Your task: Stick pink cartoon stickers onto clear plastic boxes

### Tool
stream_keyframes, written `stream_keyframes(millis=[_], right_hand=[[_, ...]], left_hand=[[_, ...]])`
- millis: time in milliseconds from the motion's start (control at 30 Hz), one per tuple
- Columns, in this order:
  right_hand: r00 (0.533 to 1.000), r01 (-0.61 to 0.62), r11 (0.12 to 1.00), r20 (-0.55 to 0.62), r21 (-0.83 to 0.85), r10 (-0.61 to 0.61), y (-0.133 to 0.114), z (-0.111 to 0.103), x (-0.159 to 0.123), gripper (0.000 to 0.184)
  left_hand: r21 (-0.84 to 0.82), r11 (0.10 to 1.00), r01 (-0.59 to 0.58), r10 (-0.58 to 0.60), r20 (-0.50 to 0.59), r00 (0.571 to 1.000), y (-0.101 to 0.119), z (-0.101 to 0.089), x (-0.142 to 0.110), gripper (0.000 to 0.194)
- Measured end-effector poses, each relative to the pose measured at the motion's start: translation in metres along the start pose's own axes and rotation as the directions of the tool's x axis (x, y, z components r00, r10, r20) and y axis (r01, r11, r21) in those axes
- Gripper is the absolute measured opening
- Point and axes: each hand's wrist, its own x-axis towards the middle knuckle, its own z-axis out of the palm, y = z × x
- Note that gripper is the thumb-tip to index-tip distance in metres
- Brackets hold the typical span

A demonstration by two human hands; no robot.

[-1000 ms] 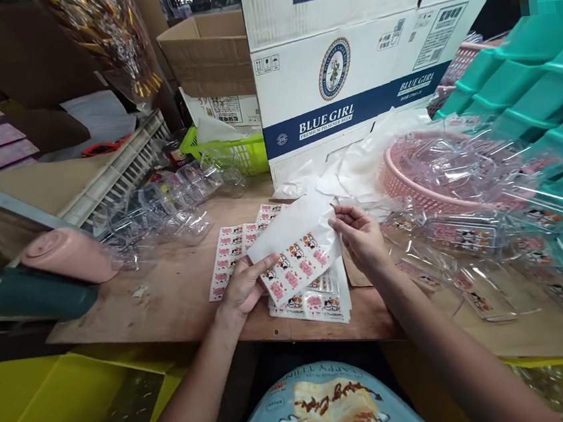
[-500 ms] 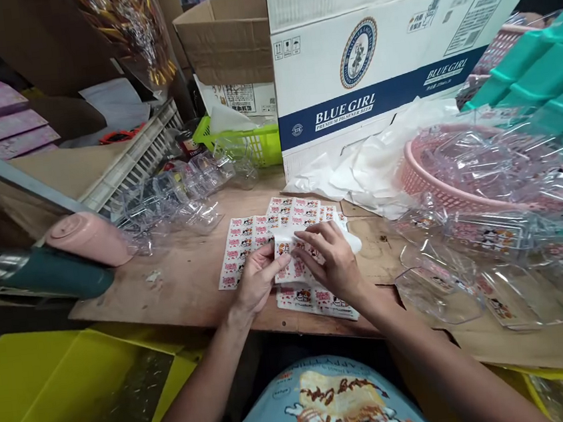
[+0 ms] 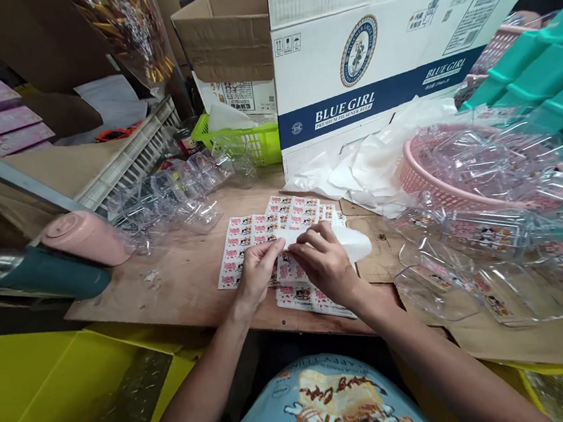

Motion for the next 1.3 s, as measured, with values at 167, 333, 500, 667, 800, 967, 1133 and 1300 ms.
stream_keyframes(millis=[167, 333, 500, 667, 800, 967, 1133, 1300], right_hand=[[0.982, 0.189, 0.975, 0.023, -0.112, -0.188, 0.009, 0.001, -0.014, 0.031], [0.962, 0.27, 0.954, -0.013, -0.13, -0.274, 0.007, -0.008, -0.021, 0.032], [0.972, 0.207, 0.974, -0.133, 0.095, -0.194, -0.029, -0.035, -0.013, 0.03], [0.878, -0.194, 0.829, -0.285, 0.524, 0.385, -0.026, -0.051, 0.0, 0.019], [0.786, -0.393, 0.479, 0.016, 0.785, 0.618, -0.015, -0.045, 0.003, 0.033], [0.821, -0.402, 0.351, 0.163, 0.846, 0.548, -0.028, -0.032, 0.001, 0.074], [0.833, -0.438, 0.391, 0.201, 0.81, 0.516, -0.038, -0.021, 0.0, 0.08], [0.886, -0.403, 0.55, 0.161, 0.732, 0.434, -0.036, -0.009, 0.004, 0.081]], left_hand=[[-0.056, 0.997, 0.058, -0.061, -0.045, 0.997, -0.007, 0.01, 0.004, 0.029], [0.008, 0.999, 0.046, -0.045, -0.058, 0.997, -0.012, 0.01, 0.012, 0.033], [0.239, 0.966, -0.097, 0.132, -0.136, 0.982, -0.016, -0.001, 0.038, 0.042], [0.511, 0.808, -0.292, 0.436, -0.184, 0.881, 0.001, -0.025, 0.047, 0.028], [0.914, 0.335, -0.231, 0.722, -0.091, 0.686, 0.029, -0.075, 0.052, 0.057], [0.983, -0.157, -0.091, 0.501, 0.159, 0.851, 0.045, -0.14, 0.067, 0.073], [0.969, -0.181, -0.168, 0.421, 0.231, 0.877, 0.046, -0.165, 0.067, 0.057], [0.962, -0.127, -0.24, 0.409, 0.272, 0.871, 0.052, -0.172, 0.065, 0.048]])
